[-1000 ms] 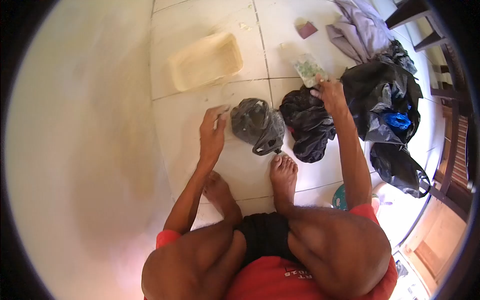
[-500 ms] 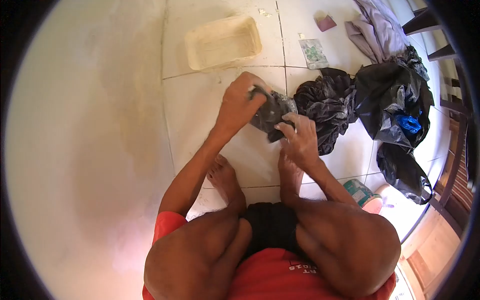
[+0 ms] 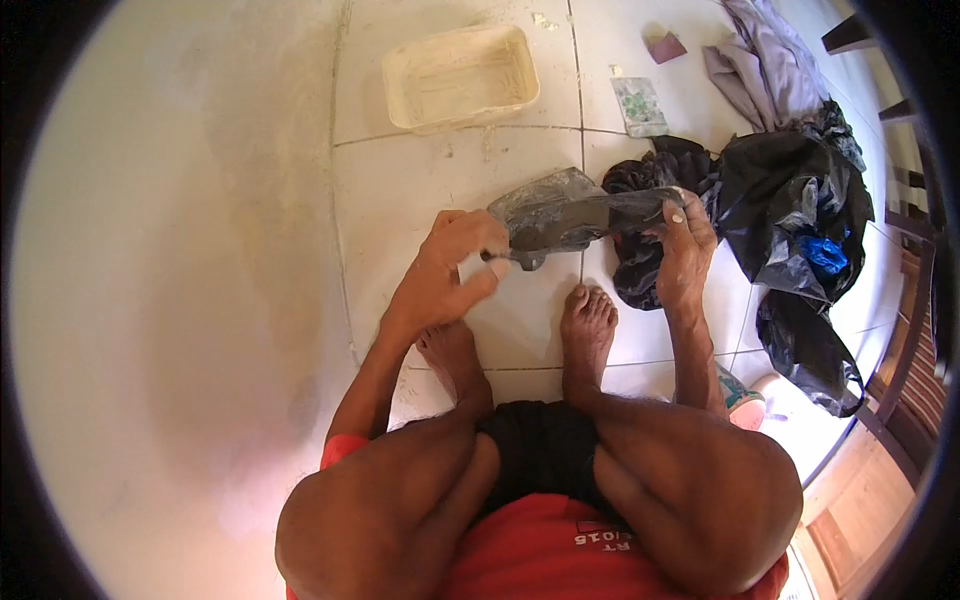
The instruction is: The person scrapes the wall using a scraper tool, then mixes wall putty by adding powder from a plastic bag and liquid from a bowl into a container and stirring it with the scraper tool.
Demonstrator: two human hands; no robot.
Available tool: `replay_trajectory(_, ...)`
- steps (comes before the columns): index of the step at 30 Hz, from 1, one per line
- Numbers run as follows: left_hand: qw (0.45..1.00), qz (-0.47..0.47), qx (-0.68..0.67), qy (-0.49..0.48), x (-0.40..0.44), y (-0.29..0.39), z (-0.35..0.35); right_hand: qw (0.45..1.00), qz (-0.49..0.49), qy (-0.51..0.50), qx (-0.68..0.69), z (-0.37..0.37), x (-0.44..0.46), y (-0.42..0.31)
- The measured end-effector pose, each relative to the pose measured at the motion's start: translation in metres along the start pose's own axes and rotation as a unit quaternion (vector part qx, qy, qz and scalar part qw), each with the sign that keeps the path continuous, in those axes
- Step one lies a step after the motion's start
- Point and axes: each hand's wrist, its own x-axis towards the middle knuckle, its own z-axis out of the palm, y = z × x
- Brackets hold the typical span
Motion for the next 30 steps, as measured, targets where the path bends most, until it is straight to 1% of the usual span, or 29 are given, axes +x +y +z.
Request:
replay_trajectory(1,0.985,0.085,0.143,-0.055,-0.001,0.004,-0.002,1.000,0.002,0.000,0.000,0.002,0.002,0.000)
replay_trajectory(2,0.985,0.084,0.142,-0.057,0.000,0.009,-0.001,1.000,0.000,-0.011,0.006,0.004,0.004,-0.002)
replay_trajectory(3,0.973,0.105,0.207,-0.016,0.001,0.015,0.000,1.000,-0.002,-0.022,0.012,0.005,0.005,-0.004)
replay_trajectory(5,0.953,0.126,0.274,0.028,-0.003,0.020,0.005,0.999,0.005,-0.024,0.028,0.007,0.012,-0.006)
replay_trajectory(6,0.949,0.028,0.304,0.075,-0.009,0.020,0.008,0.999,0.013,-0.025,0.043,0.008,0.014,-0.008)
replay_trajectory(7,0.934,-0.070,0.330,0.121,-0.013,0.019,0.011,0.999,0.011,-0.026,0.045,0.008,0.015,-0.012)
replay_trajectory(8,0.933,-0.072,0.331,0.123,-0.015,0.017,0.013,0.998,0.028,-0.062,0.008,0.005,0.015,-0.016)
replay_trajectory(9,0.932,-0.175,0.306,0.089,-0.016,0.016,0.014,0.994,0.044,-0.099,-0.028,0.004,0.016,-0.020)
replay_trajectory(10,0.919,-0.276,0.276,0.053,-0.018,0.014,0.016,0.994,0.044,-0.102,-0.026,0.004,0.017,-0.022)
replay_trajectory(11,0.918,-0.278,0.278,0.055,-0.020,0.007,0.021,0.990,0.050,-0.125,-0.030,0.004,0.018,-0.023)
replay_trajectory(12,0.954,-0.265,0.069,0.123,-0.017,0.000,0.027,0.987,0.054,-0.149,-0.033,0.008,0.020,-0.029)
replay_trajectory(13,0.944,-0.237,-0.142,0.183,-0.014,-0.005,0.029,0.987,0.052,-0.152,-0.031,0.014,0.021,-0.034)
replay_trajectory(14,0.944,-0.235,-0.140,0.185,-0.011,-0.009,0.028,0.985,0.033,-0.169,-0.006,0.022,0.022,-0.041)
replay_trajectory(16,0.908,-0.177,-0.277,0.261,0.005,0.000,0.020,0.979,-0.016,-0.200,0.022,0.038,0.024,-0.058)
replay_trajectory(17,0.909,-0.173,-0.275,0.261,0.010,0.007,0.015,0.979,-0.020,-0.201,0.023,0.040,0.029,-0.061)
replay_trajectory(19,0.908,-0.178,-0.291,0.244,0.018,0.028,0.005,0.971,-0.082,-0.223,-0.029,0.041,0.037,-0.069)
replay_trajectory(20,0.908,-0.174,-0.290,0.246,0.022,0.035,0.001,0.977,-0.075,-0.198,-0.011,0.044,0.036,-0.076)
replay_trajectory(21,0.914,-0.173,-0.287,0.230,0.024,0.042,-0.001,0.977,-0.078,-0.199,-0.011,0.044,0.038,-0.077)
replay_trajectory(22,0.919,-0.172,-0.284,0.214,0.025,0.045,-0.002,0.982,-0.047,-0.183,-0.016,0.042,0.041,-0.076)
replay_trajectory(23,0.919,-0.169,-0.284,0.214,0.025,0.040,-0.001,0.986,-0.016,-0.166,-0.020,0.040,0.044,-0.073)
replay_trajectory(25,0.916,-0.192,-0.288,0.204,0.026,0.019,0.006,0.986,-0.015,-0.163,-0.013,0.036,0.051,-0.056)
replay_trajectory(27,0.920,-0.177,-0.277,0.212,0.026,0.008,0.009,0.980,-0.044,-0.131,-0.143,0.038,0.055,-0.049)
replay_trajectory(28,0.923,-0.167,-0.268,0.219,0.026,0.005,0.010,0.878,-0.288,-0.023,-0.382,0.043,0.052,-0.049)
replay_trajectory(29,0.922,-0.168,-0.269,0.221,0.026,0.003,0.011,0.878,-0.288,-0.026,-0.382,0.045,0.046,-0.051)
replay_trajectory(30,0.923,-0.167,-0.267,0.220,0.027,0.002,0.010,0.848,-0.383,-0.022,-0.366,0.054,0.034,-0.066)
